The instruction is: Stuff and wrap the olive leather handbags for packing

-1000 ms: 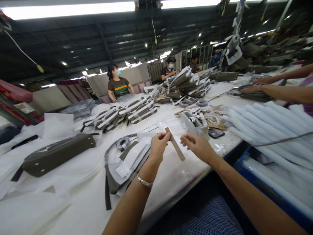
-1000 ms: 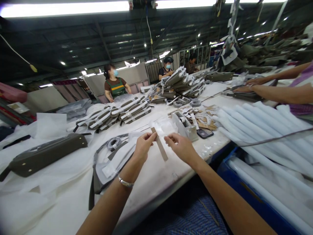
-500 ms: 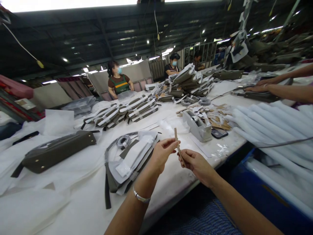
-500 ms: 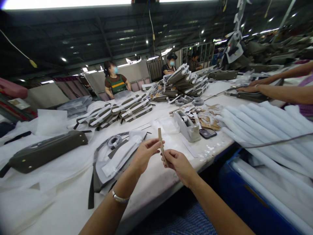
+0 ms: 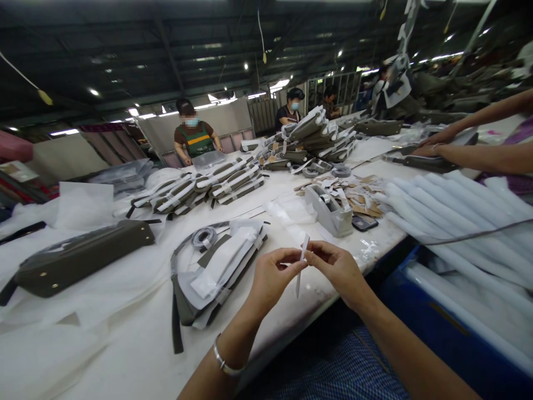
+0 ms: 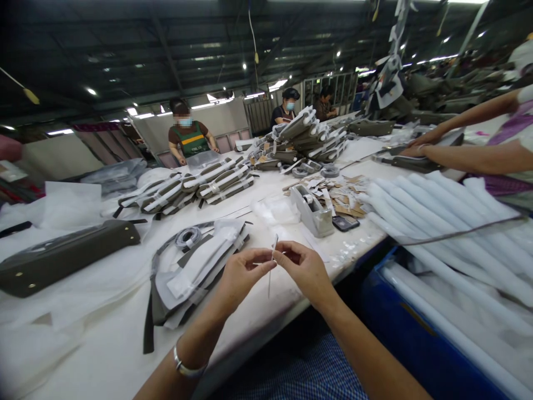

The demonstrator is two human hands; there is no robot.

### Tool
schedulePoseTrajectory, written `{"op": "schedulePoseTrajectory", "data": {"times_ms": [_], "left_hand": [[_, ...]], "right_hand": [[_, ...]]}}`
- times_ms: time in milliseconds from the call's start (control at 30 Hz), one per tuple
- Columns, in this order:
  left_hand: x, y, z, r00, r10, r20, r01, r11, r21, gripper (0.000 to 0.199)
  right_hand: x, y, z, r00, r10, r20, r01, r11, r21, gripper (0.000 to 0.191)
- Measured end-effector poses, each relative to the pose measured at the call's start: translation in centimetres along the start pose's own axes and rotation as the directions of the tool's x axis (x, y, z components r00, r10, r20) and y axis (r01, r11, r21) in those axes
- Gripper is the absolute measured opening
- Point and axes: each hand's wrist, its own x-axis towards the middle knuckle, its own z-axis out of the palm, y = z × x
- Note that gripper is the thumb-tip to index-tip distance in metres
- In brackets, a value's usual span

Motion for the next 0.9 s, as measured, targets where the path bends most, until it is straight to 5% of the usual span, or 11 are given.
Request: {"op": "schedulePoseTrajectory", "data": {"times_ms": [433,633,767,833,900], "left_hand": [[-0.3,0.1,0.1,0.994,-0.067,0.085,0.083,0.978,-0.191,0.028],[4.0,-2.1,0.6,0.994,-0.111,-0.020,0.105,0.975,-0.196,0.039],[7.3,-2.5,0.6,0.993,-0.006,-0.122,-0.005,0.996,-0.090,0.048],[7.8,-2.3,-0.9,0.979,0.105,-0.177,-0.092,0.992,0.083,0.062],[7.6,-2.1,-4.0,0.957,0.215,-0.197,-0.138,0.930,0.341,0.057]], "right_hand": [[-0.3,0.0,-0.2,1.000,-0.025,-0.003,0.024,0.998,-0.056,0.041],[4.7,0.7,-3.2,0.979,-0.156,-0.128,0.074,0.870,-0.488,0.034],[7.9,0.2,-5.4,0.913,-0.370,-0.170,0.106,0.618,-0.779,0.051],[7.8,0.5,-5.5,0.901,-0.406,-0.149,0.143,0.605,-0.784,0.055],[6.9,1.6,-5.2,0.938,-0.338,-0.081,0.170,0.650,-0.741,0.047]]}}
